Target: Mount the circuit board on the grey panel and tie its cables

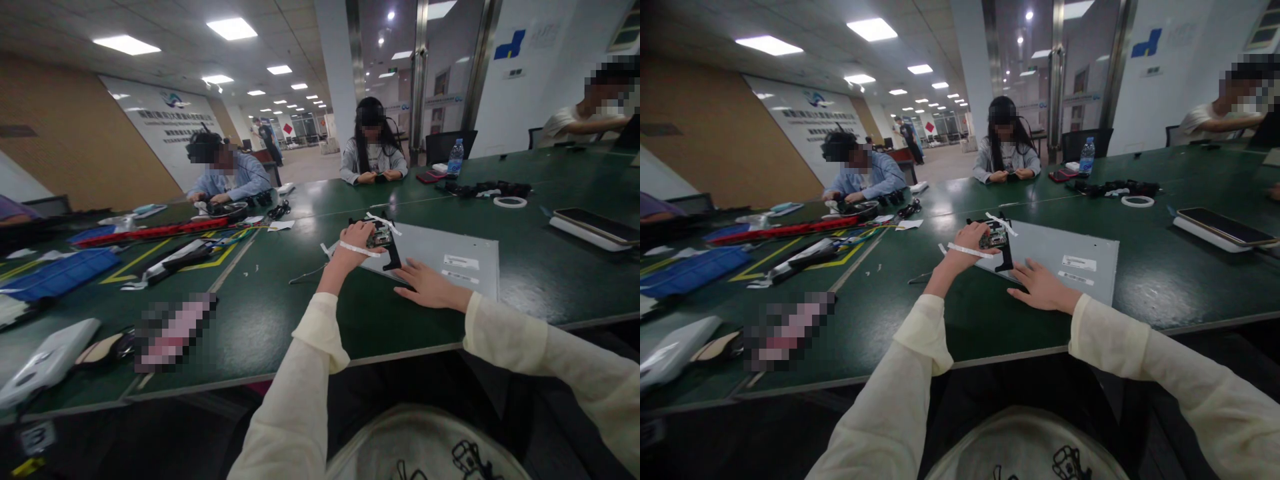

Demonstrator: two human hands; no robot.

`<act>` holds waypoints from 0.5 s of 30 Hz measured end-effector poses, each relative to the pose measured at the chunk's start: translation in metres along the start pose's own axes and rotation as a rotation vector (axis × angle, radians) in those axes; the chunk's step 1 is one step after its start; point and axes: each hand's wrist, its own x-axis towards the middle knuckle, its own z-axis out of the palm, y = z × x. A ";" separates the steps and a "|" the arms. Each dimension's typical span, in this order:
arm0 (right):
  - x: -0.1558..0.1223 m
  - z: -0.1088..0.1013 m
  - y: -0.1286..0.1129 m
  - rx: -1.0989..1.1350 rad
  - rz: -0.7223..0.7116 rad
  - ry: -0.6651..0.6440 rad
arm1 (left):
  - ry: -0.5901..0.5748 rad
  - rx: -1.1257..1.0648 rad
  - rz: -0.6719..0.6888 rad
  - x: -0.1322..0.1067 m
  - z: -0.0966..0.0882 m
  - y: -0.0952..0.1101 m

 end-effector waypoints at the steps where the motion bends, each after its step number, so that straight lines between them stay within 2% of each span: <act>1: -0.002 -0.003 -0.003 0.033 -0.031 -0.023 | -0.012 -0.003 0.005 0.000 0.000 0.000; 4: -0.009 -0.011 -0.012 0.117 -0.135 -0.070 | -0.035 -0.005 0.005 0.002 -0.003 0.003; 10: -0.015 -0.022 -0.020 0.304 -0.386 -0.089 | -0.008 0.020 0.034 0.006 -0.009 0.011; 12: -0.016 -0.021 -0.027 0.388 -0.396 -0.081 | -0.007 0.026 0.015 0.007 -0.007 0.011; 15: -0.011 -0.017 -0.052 0.668 -0.284 -0.009 | -0.002 0.029 -0.034 0.006 -0.001 0.010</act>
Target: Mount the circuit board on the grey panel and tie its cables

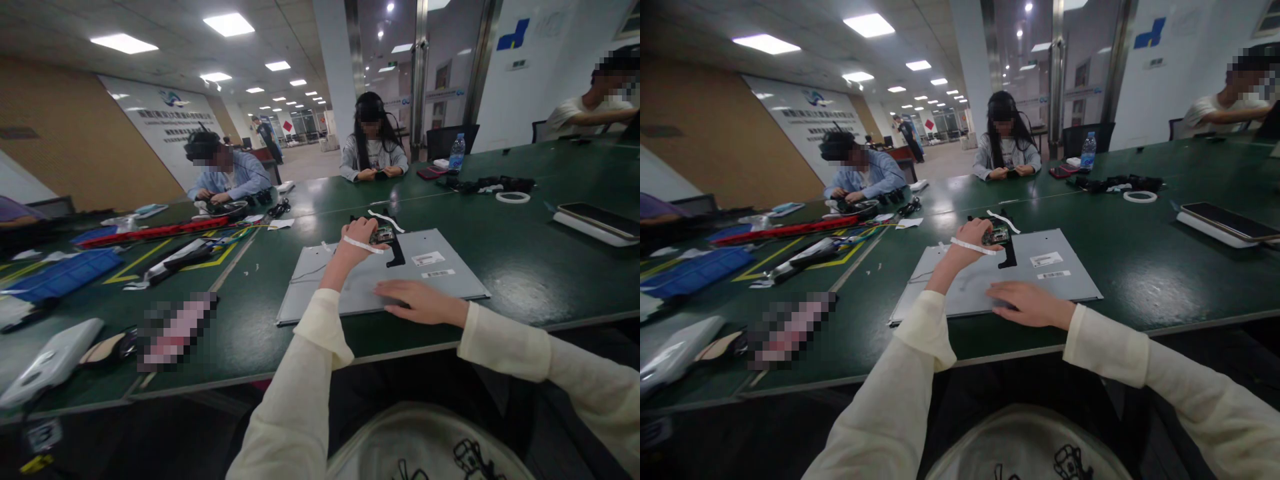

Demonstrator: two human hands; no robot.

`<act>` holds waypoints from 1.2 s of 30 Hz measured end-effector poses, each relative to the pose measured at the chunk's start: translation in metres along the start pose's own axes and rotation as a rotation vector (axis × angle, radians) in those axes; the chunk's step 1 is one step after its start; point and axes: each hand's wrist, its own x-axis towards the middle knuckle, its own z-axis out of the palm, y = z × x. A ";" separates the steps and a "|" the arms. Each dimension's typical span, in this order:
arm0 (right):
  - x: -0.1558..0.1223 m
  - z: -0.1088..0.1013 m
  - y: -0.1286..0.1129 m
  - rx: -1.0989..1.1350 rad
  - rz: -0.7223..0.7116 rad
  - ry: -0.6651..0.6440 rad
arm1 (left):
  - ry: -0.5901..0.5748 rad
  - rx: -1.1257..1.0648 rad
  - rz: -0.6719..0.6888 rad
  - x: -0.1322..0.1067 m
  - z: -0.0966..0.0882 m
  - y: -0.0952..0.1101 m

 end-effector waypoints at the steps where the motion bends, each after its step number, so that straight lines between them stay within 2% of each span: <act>1: 0.007 0.009 -0.007 0.154 0.037 0.054 | 0.004 -0.005 -0.017 0.000 0.002 0.000; 3: 0.025 0.028 -0.024 0.569 0.107 0.082 | 0.016 -0.022 -0.048 0.001 0.004 0.003; 5: 0.046 0.046 -0.041 0.950 0.173 0.031 | 0.029 -0.039 -0.069 0.003 0.004 0.007; 7: 0.063 0.062 -0.056 1.147 0.247 0.030 | 0.032 -0.053 -0.069 0.005 0.004 0.011; 9: 0.071 0.075 -0.068 1.186 0.304 0.074 | 0.023 -0.063 -0.059 0.006 0.002 0.012; 12: 0.066 0.090 -0.083 0.989 0.287 0.154 | 0.014 -0.069 -0.061 0.005 -0.002 0.010; 14: 0.055 0.095 -0.091 0.696 0.254 0.155 | 0.009 -0.072 -0.066 0.002 -0.004 0.006; 17: 0.039 0.099 -0.101 0.171 0.203 0.072 | 0.003 -0.076 -0.074 -0.001 0.000 0.001; 20: 0.029 0.105 -0.109 -0.252 0.042 0.064 | 0.003 -0.074 -0.089 -0.004 0.007 -0.003; 22: 0.026 0.110 -0.115 -0.414 -0.123 0.108 | -0.002 -0.069 -0.091 -0.006 0.012 -0.003; 25: 0.026 0.113 -0.123 -0.470 -0.323 0.179 | -0.010 -0.053 -0.083 -0.009 0.014 -0.001; 27: 0.028 0.111 -0.125 -0.429 -0.388 0.194 | -0.008 -0.043 -0.074 -0.009 0.012 0.001; 32: 0.037 0.099 -0.121 -0.240 -0.440 0.187 | -0.007 -0.020 -0.099 -0.008 0.007 0.003; 36: 0.040 0.086 -0.120 -0.185 -0.418 0.145 | -0.021 -0.014 -0.094 -0.010 0.013 -0.001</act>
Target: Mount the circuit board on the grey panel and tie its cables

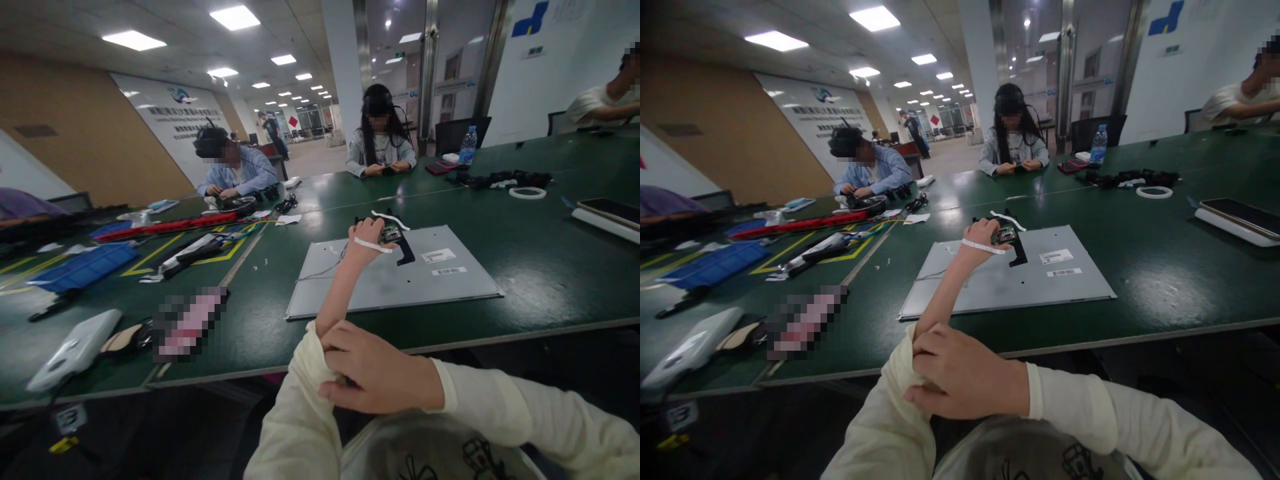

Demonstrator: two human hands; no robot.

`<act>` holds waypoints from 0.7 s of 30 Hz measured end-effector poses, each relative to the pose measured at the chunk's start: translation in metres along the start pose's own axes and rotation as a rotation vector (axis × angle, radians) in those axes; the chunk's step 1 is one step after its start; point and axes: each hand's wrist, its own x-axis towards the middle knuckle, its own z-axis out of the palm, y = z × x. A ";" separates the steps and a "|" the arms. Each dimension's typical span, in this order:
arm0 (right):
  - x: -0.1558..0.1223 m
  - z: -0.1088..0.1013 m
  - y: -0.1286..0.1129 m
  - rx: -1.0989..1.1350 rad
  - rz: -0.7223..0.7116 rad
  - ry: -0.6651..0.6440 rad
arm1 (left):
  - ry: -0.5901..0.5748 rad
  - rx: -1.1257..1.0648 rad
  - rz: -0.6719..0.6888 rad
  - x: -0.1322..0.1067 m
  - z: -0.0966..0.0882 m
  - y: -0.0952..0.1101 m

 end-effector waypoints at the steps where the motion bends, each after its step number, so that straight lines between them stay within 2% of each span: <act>1: 0.001 -0.005 0.001 0.018 0.006 -0.016 | -0.008 0.002 0.006 -0.001 0.003 -0.001; 3: 0.002 -0.019 0.005 0.080 0.031 -0.018 | -0.030 0.008 0.015 -0.003 0.008 -0.003; 6: 0.000 -0.051 0.027 0.127 0.153 0.090 | -0.074 0.008 0.040 -0.008 0.018 -0.006; 9: -0.009 -0.095 0.073 -0.067 0.389 0.243 | -0.095 -0.004 0.068 -0.013 0.026 -0.008; 12: -0.033 -0.133 0.138 -0.287 0.692 0.303 | -0.095 -0.046 0.067 -0.017 0.033 -0.009; 15: -0.069 -0.151 0.198 -0.438 0.954 0.143 | -0.111 -0.092 0.054 -0.021 0.036 -0.010; 18: -0.102 -0.146 0.235 -0.567 1.236 -0.051 | -0.137 -0.103 0.061 -0.024 0.038 -0.011; 19: -0.111 -0.142 0.242 -0.602 1.278 -0.096 | -0.146 -0.105 0.066 -0.025 0.039 -0.011; 21: -0.122 -0.134 0.250 -0.640 1.273 -0.159 | -0.159 -0.112 0.072 -0.026 0.042 -0.011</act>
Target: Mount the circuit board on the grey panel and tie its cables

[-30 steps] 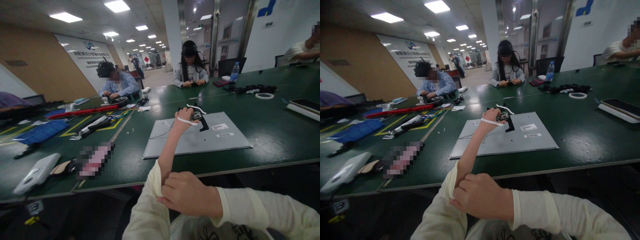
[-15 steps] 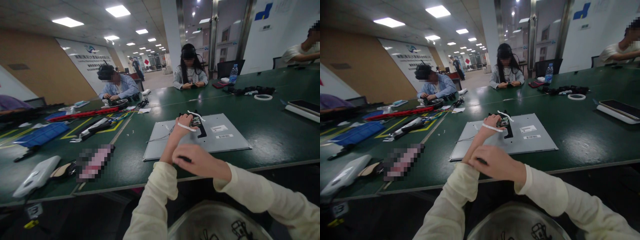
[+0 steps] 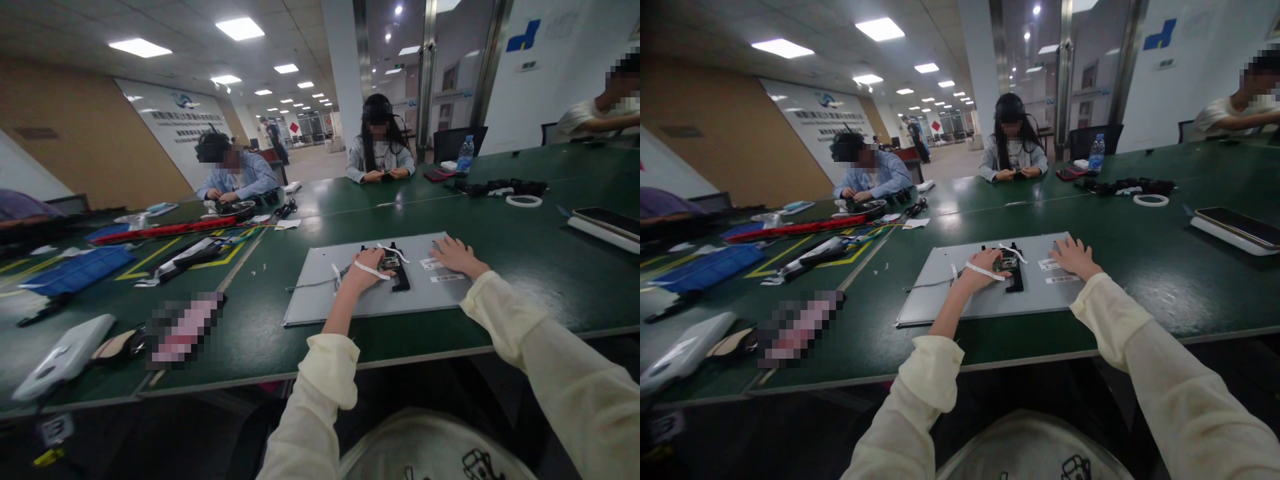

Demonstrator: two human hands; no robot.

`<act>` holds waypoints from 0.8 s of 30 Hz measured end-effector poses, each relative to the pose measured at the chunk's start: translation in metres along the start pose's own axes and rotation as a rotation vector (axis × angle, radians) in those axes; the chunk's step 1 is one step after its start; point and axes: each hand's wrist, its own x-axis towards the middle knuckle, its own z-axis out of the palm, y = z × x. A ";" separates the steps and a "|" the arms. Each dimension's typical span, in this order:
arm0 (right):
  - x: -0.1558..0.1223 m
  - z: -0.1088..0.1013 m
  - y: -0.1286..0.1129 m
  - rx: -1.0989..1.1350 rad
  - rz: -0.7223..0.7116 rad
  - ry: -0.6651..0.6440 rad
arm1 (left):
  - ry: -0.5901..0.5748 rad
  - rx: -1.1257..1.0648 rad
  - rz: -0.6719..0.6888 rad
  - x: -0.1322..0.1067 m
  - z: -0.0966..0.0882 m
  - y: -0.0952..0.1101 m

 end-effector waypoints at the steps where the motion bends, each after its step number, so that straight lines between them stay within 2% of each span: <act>1: 0.001 0.005 0.002 -0.016 -0.025 -0.001 | 0.000 -0.004 0.000 -0.001 0.001 0.000; 4: 0.004 0.010 0.004 -0.038 -0.081 0.023 | 0.021 -0.004 -0.004 -0.003 0.004 0.001; 12: 0.007 0.018 0.007 -0.046 -0.114 0.135 | 0.063 0.016 -0.015 -0.010 0.009 0.004; 24: 0.007 0.017 0.007 -0.047 -0.145 0.155 | 0.106 0.000 -0.016 -0.011 0.015 0.003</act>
